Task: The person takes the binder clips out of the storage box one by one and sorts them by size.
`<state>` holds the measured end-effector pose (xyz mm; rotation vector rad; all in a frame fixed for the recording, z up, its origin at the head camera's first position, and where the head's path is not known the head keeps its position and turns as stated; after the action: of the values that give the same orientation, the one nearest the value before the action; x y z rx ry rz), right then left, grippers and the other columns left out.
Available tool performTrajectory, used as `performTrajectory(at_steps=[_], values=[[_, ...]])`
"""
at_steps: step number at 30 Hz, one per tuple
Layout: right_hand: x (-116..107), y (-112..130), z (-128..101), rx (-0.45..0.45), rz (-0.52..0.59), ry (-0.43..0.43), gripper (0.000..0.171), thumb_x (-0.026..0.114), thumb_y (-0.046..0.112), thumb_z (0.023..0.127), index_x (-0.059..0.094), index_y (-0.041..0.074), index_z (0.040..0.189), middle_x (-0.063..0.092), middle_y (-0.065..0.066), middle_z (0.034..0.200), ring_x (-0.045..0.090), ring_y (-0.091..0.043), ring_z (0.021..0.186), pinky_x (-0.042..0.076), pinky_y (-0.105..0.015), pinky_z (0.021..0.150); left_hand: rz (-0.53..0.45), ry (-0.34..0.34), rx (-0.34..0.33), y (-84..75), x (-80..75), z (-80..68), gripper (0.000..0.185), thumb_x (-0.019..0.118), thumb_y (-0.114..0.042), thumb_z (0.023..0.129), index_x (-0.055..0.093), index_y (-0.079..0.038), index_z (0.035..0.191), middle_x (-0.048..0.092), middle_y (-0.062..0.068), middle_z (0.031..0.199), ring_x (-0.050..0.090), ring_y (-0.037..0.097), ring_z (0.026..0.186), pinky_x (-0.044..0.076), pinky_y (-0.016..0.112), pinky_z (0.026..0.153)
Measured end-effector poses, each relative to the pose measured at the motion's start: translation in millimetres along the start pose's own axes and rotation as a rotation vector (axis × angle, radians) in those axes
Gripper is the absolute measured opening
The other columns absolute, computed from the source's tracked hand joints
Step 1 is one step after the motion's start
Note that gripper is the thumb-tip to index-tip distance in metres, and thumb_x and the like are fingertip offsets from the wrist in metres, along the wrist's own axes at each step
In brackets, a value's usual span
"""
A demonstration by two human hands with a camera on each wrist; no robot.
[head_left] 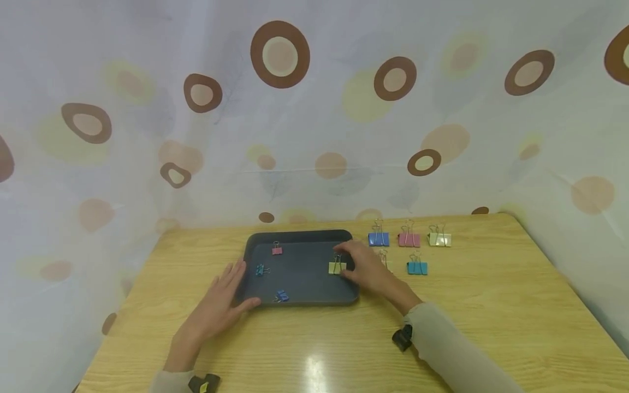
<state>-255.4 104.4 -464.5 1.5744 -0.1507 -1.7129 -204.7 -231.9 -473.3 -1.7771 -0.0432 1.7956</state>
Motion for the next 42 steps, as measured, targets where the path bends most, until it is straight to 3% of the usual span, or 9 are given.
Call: performTrajectory(at_steps=[12,22,35,42], values=[[9.8,1.2,7.8,-0.022,-0.082,0.069,0.048,0.086,0.007,0.084,0.065,0.002,0.127,0.071,-0.006,0.107,0.066,-0.023,0.097,0.057,-0.042,0.083,-0.007,0.003,-0.006,1.7,-0.7,0.0,0.092,0.063,-0.054,0.098,0.025,0.003,0.16,0.021,0.02,0.168,0.018,0.044,0.153,0.015,0.066,0.121],[14.2,3.6,11.2,-0.021,-0.073,0.134,0.044,0.084,0.009,0.085,0.064,0.004,0.124,0.071,-0.004,0.106,0.067,-0.02,0.095,0.058,-0.039,0.082,0.006,0.0,-0.004,2.5,0.5,-1.1,0.092,0.063,-0.054,0.098,0.025,0.003,0.16,0.022,0.019,0.167,0.018,0.044,0.153,0.016,0.066,0.121],[-9.1,9.6,1.4,-0.055,0.093,0.028,0.043,0.083,0.008,0.086,0.066,0.006,0.126,0.069,0.0,0.107,0.066,-0.019,0.094,0.058,-0.038,0.078,-0.01,-0.044,0.029,0.4,-2.2,-0.6,0.092,0.066,-0.052,0.097,0.029,0.006,0.158,0.027,0.024,0.164,0.023,0.049,0.15,0.02,0.07,0.118],[-26.2,7.5,-5.5,-0.064,0.227,0.006,0.035,0.08,0.005,0.088,0.067,0.006,0.121,0.07,-0.001,0.109,0.067,-0.02,0.097,0.059,-0.045,0.084,-0.009,-0.008,-0.005,-0.6,-3.9,-1.2,0.092,0.065,-0.053,0.098,0.027,0.004,0.159,0.023,0.02,0.167,0.019,0.046,0.152,0.016,0.066,0.121]])
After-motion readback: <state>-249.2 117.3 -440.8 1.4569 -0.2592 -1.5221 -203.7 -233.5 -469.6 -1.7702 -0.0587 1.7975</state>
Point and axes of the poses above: each hand's wrist, its own z-axis towards the middle knuckle, its own x-axis out of the palm, y = z × x, the point moved 4 cm from there along z, towards the middle knuckle
